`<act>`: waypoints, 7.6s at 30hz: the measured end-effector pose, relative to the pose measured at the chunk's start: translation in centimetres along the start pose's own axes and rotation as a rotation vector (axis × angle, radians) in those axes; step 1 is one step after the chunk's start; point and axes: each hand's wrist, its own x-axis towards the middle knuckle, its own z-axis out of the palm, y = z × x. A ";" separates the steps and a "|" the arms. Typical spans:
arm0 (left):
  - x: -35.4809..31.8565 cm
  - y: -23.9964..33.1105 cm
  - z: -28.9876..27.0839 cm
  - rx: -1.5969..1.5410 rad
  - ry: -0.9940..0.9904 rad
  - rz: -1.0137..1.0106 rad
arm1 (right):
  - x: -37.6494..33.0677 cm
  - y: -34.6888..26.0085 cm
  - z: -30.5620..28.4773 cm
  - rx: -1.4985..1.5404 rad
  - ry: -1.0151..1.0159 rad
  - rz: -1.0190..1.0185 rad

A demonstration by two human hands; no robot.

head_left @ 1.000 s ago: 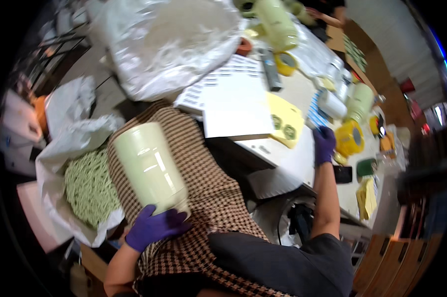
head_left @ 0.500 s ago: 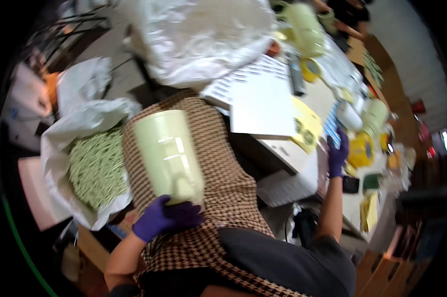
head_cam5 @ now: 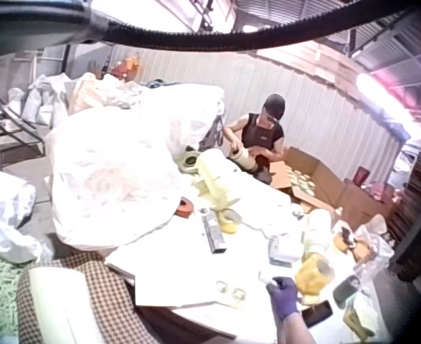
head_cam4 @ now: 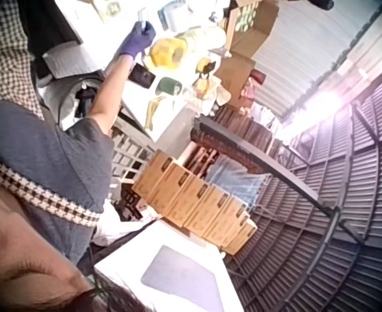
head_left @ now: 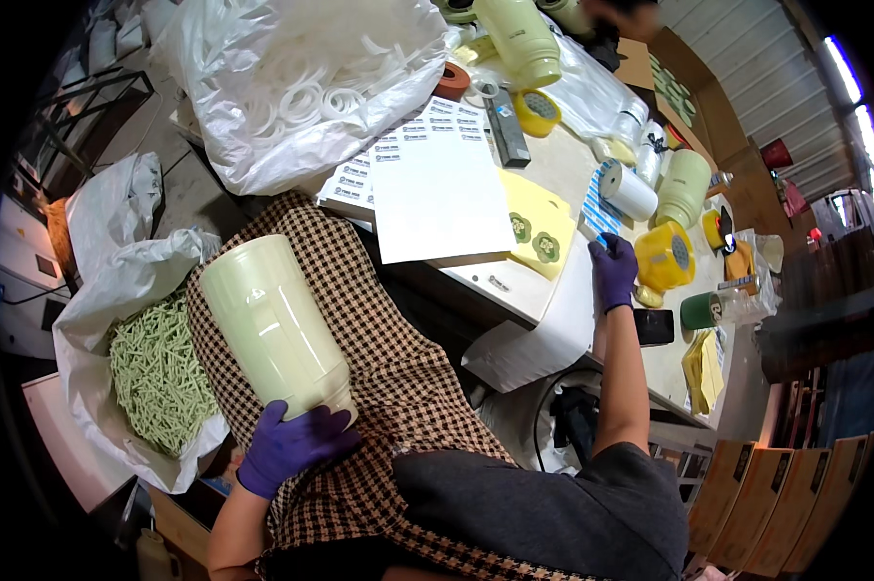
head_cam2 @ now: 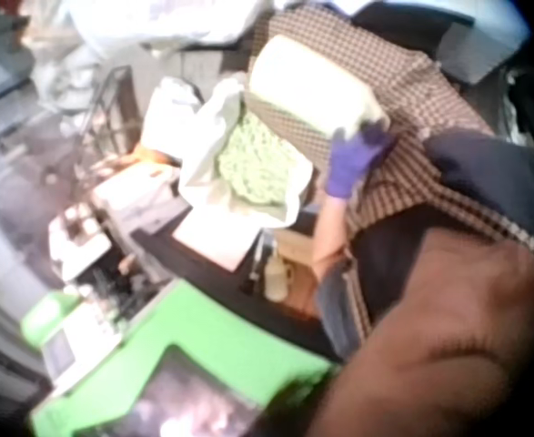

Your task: The person applies adhesive labels to the exterior of plastic jugs, inserts plastic rings or seals into the jug openings, and places the labeled jugs into a cardboard shipping box.

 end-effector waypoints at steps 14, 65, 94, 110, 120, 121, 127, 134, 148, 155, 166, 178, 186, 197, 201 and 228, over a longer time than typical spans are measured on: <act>-2.1 0.2 2.9 0.371 0.101 0.113 | -5.9 -16.9 1.5 0.511 -0.098 -0.217; -10.7 -0.8 -3.7 0.019 0.634 -1.133 | -12.7 -42.4 15.1 0.899 -1.079 -0.471; -5.4 -2.2 -6.3 -0.058 0.577 -1.028 | -30.7 -45.1 13.6 0.825 -1.144 -1.154; -3.4 -2.8 -5.8 0.016 0.453 -0.794 | -29.3 -42.6 14.6 0.772 -1.071 -1.062; -2.7 -3.7 -6.8 -0.077 0.346 -0.728 | -28.9 -40.7 15.3 1.119 -1.203 -0.951; -3.0 -3.9 -6.8 -0.098 0.330 -0.726 | -29.1 -40.7 15.1 0.823 -1.117 -1.073; -3.5 -4.0 -6.2 -0.035 0.410 -0.730 | -29.6 -41.2 15.3 0.683 -1.010 -1.083; -3.9 -4.0 -6.3 -0.030 0.396 -0.696 | -29.6 -42.1 14.4 0.659 -0.994 -1.035; -1.9 -3.7 -6.8 -0.030 0.358 -0.757 | -28.8 -41.2 15.0 0.780 -1.111 -0.942; -1.6 -3.6 -7.2 -0.088 0.366 -0.779 | -28.5 -42.0 15.2 0.703 -1.117 -1.016; -2.3 -3.8 -6.8 -0.077 0.291 -0.826 | -28.3 -42.1 15.3 0.744 -1.101 -1.011; -2.0 -3.1 -6.8 0.008 0.130 -0.838 | -27.5 -40.8 14.8 0.993 -1.338 -1.089; -1.4 -4.7 -12.5 0.043 0.262 -0.589 | -23.4 -35.3 9.4 1.260 -0.830 -1.043; 3.9 -14.8 -7.0 -1.203 0.196 -0.801 | 2.4 -15.0 4.4 -0.117 -0.398 -0.363; 5.3 -17.9 -1.1 -0.829 0.104 -0.991 | 2.6 -12.8 6.6 -0.250 -0.299 -0.370; 33.6 0.5 5.7 -0.020 -0.133 0.160 | -4.1 -10.5 1.1 0.097 -0.262 0.081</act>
